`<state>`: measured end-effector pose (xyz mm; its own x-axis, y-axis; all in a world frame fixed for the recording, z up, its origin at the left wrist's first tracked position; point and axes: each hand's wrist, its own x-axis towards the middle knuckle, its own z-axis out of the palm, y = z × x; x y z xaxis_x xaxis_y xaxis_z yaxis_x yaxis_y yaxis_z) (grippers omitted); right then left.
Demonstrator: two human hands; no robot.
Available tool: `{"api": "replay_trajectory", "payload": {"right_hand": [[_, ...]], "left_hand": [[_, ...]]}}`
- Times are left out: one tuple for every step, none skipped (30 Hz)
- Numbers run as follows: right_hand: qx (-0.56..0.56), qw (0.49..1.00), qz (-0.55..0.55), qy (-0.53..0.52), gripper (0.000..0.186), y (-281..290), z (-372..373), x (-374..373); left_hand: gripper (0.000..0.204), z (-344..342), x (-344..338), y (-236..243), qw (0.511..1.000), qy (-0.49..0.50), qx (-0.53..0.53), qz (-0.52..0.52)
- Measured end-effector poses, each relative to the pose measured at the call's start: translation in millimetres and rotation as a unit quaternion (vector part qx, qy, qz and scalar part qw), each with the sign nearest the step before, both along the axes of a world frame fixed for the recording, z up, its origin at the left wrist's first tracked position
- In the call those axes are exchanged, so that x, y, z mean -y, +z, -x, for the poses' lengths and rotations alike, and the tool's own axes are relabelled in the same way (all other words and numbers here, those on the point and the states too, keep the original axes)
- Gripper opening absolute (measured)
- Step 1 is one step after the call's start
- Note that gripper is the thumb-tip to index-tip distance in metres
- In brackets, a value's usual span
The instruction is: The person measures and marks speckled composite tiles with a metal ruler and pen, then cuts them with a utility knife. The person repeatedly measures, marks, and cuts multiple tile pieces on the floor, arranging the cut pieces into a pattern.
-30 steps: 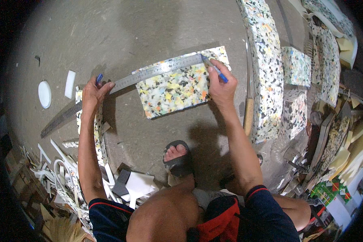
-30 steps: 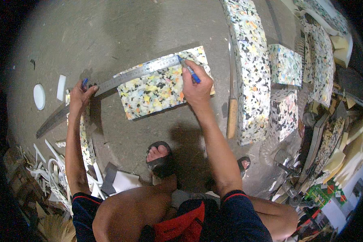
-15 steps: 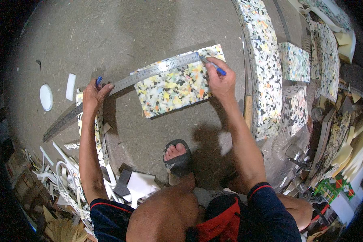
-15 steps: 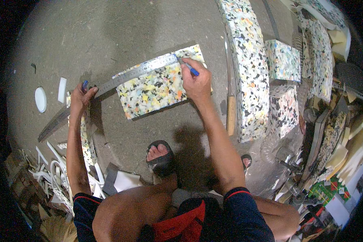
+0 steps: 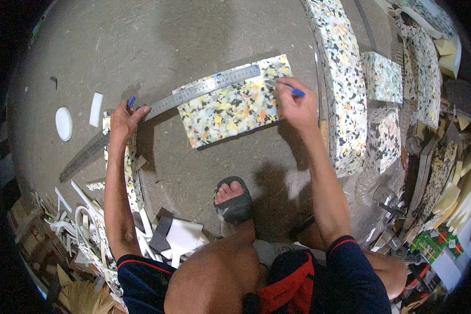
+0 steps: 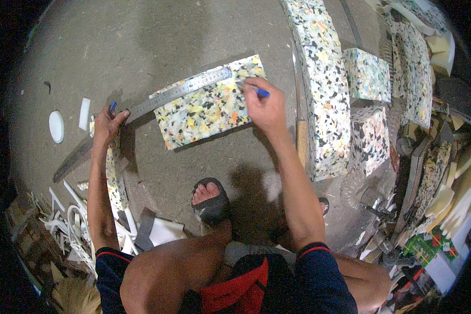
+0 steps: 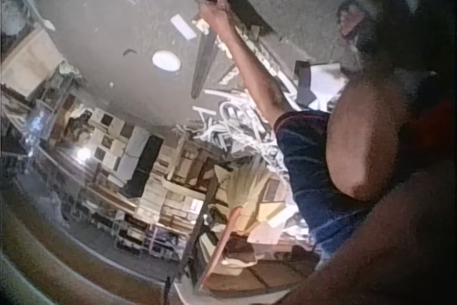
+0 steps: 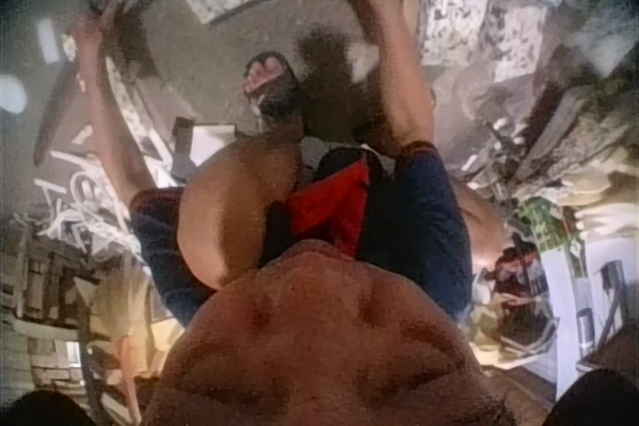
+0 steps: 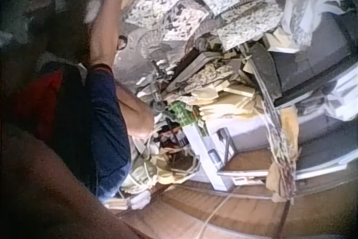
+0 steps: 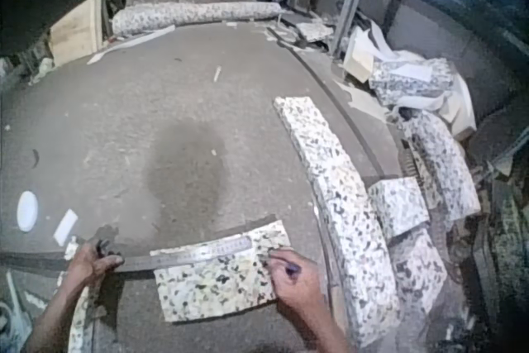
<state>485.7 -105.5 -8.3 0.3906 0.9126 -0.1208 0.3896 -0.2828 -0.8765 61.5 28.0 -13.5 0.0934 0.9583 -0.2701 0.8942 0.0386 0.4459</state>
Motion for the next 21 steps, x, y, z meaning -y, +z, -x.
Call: {"api": "replay_trajectory", "payload": {"right_hand": [[0.009, 1.000, -0.024, -0.013, 0.023, 7.1, -3.8, 10.1], [0.018, 0.998, -0.046, -0.026, 0.024, 13.9, -8.2, 21.4], [0.025, 0.997, -0.066, -0.038, 0.025, 18.4, -10.6, 32.3], [0.029, 0.995, -0.082, -0.043, 0.026, 20.5, -10.6, 42.2], [0.031, 0.994, -0.096, -0.045, 0.028, 21.3, -9.1, 51.4], [0.030, 0.993, -0.111, -0.038, 0.031, 19.7, -4.7, 59.3], [0.087, 0.990, -0.114, 0.005, 0.034, 17.4, 0.1, 65.1], [0.143, 0.980, -0.124, 0.055, 0.038, 14.5, 5.4, 69.3], [0.198, 0.965, -0.137, 0.103, 0.043, 9.1, 15.0, 72.5], [0.214, 0.958, -0.137, 0.131, 0.046, 3.2, 24.9, 73.8], [0.234, 0.950, -0.138, 0.155, 0.049, -1.1, 31.7, 75.0], [0.259, 0.940, -0.132, 0.180, 0.053, -4.5, 37.7, 76.5], [0.260, 0.934, -0.136, 0.203, 0.060, -9.1, 43.2, 74.4], [0.270, 0.932, -0.128, 0.204, 0.061, -12.1, 46.4, 73.5], [0.279, 0.930, -0.130, 0.201, 0.062, -15.8, 50.8, 71.2], [0.285, 0.929, -0.133, 0.196, 0.062, -18.7, 53.6, 69.0], [0.301, 0.923, -0.131, 0.202, 0.063, -21.6, 54.6, 65.3], [0.316, 0.917, -0.130, 0.205, 0.064, -24.4, 55.5, 61.9], [0.331, 0.912, -0.128, 0.207, 0.065, -26.5, 55.3, 59.2], [0.331, 0.909, -0.132, 0.214, 0.064, -28.7, 55.1, 56.3], [0.331, 0.907, -0.136, 0.220, 0.063, -30.7, 55.0, 54.4]], "left_hand": [[0.054, 1.4, 3.7, 4.0, 1.000, 0.000, -0.009, 0.000], [0.053, 3.8, 10.1, 8.5, 1.000, -0.003, -0.013, 0.001], [0.053, 7.8, 22.2, 14.0, 1.000, -0.003, -0.012, -0.001], [0.053, 11.6, 35.3, 18.5, 1.000, 0.004, -0.021, 0.005], [0.053, 13.0, 45.5, 19.7, 1.000, 0.001, -0.011, 0.016], [0.053, 14.1, 58.0, 19.9, 0.999, 0.006, -0.014, 0.037], [0.053, 17.7, 71.7, 21.6, 0.998, 0.018, -0.027, 0.056], [0.053, 19.3, 83.3, 21.2, 0.998, 0.005, -0.006, 0.057], [0.054, 17.6, 93.7, 17.3, 0.998, -0.001, -0.005, 0.056], [0.052, 15.0, 102.2, 12.4, 1.000, -0.009, 0.014, 0.010], [0.052, 14.5, 106.8, 9.3, 0.999, 0.004, -0.017, 0.038], [0.052, 13.8, 110.2, 5.7, 0.999, 0.009, -0.019, 0.040], [0.053, 13.8, 111.8, 3.6, 0.999, 0.008, -0.013, 0.046], [0.054, 13.2, 112.7, 1.4, 0.999, 0.002, -0.001, 0.047], [0.055, 14.3, 112.5, 0.8, 0.999, -0.003, 0.007, 0.041], [0.055, 15.8, 112.1, 1.4, 0.999, -0.005, 0.005, 0.039], [0.055, 15.8, 111.4, 1.0, 0.999, -0.010, 0.005, 0.036], [0.055, 17.2, 110.3, 1.8, 0.999, -0.014, 0.002, 0.035], [0.056, 17.1, 111.2, 1.9, 1.000, -0.014, 0.002, 0.028], [0.057, 16.7, 111.8, 1.8, 1.000, -0.013, -0.002, 0.024], [0.058, 17.9, 110.9, 2.6, 0.999, -0.018, -0.003, 0.030]]}}
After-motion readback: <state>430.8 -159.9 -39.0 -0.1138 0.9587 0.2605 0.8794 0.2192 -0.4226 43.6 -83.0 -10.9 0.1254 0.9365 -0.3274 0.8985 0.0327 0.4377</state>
